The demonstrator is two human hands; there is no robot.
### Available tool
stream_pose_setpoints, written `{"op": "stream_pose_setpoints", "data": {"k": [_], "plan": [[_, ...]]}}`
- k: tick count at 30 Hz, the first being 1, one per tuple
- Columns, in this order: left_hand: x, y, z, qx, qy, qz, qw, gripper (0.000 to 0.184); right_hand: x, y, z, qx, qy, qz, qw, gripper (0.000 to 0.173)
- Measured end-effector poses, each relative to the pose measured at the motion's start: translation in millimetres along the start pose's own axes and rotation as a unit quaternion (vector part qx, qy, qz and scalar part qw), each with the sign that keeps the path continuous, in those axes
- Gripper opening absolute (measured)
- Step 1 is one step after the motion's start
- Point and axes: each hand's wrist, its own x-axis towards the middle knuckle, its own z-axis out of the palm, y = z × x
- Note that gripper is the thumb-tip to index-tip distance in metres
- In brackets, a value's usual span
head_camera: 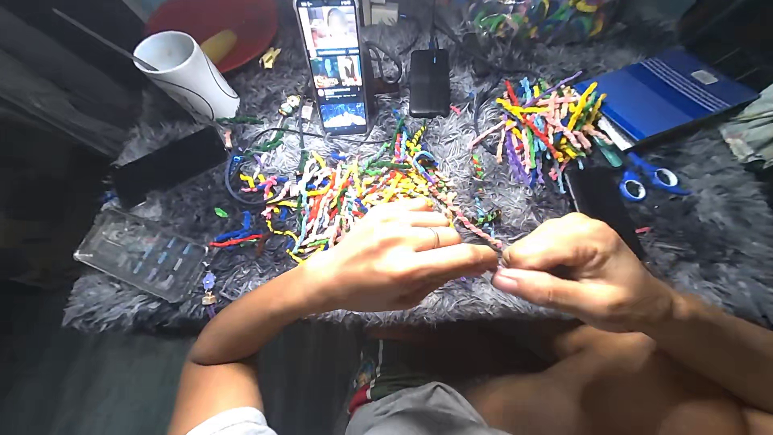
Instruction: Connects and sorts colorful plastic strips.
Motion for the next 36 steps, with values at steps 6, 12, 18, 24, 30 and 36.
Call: {"op": "stream_pose_setpoints", "data": {"k": [6, 12, 18, 24, 30, 36], "plan": [[2.6, -3.1, -6.3, -0.330, -0.034, -0.058, 0.942, 0.015, -4.5, -7.0, 1.8, -0.121, -0.015, -0.129, 0.984, 0.035], [0.7, -0.6, -3.5, -0.537, -0.046, -0.080, 0.838, 0.018, -3.8, -10.5, -2.8, -0.112, -0.036, -0.149, 0.982, 0.035], [2.2, -4.0, -10.3, -0.485, -0.090, -0.080, 0.866, 0.019, -6.0, -8.8, -6.6, -0.151, -0.038, -0.165, 0.974, 0.033], [-0.1, -10.2, -17.9, -0.431, -0.141, -0.106, 0.885, 0.019, -5.3, -3.7, -7.0, -0.228, -0.038, -0.186, 0.955, 0.032], [-5.0, -11.3, -36.3, -0.242, -0.100, -0.152, 0.953, 0.046, -4.3, 0.6, -16.5, -0.318, 0.051, -0.154, 0.934, 0.037], [-23.9, -26.3, -33.2, 0.053, 0.024, -0.184, 0.981, 0.033, 0.1, 28.8, -54.5, -0.508, 0.247, 0.033, 0.824, 0.040]]}}
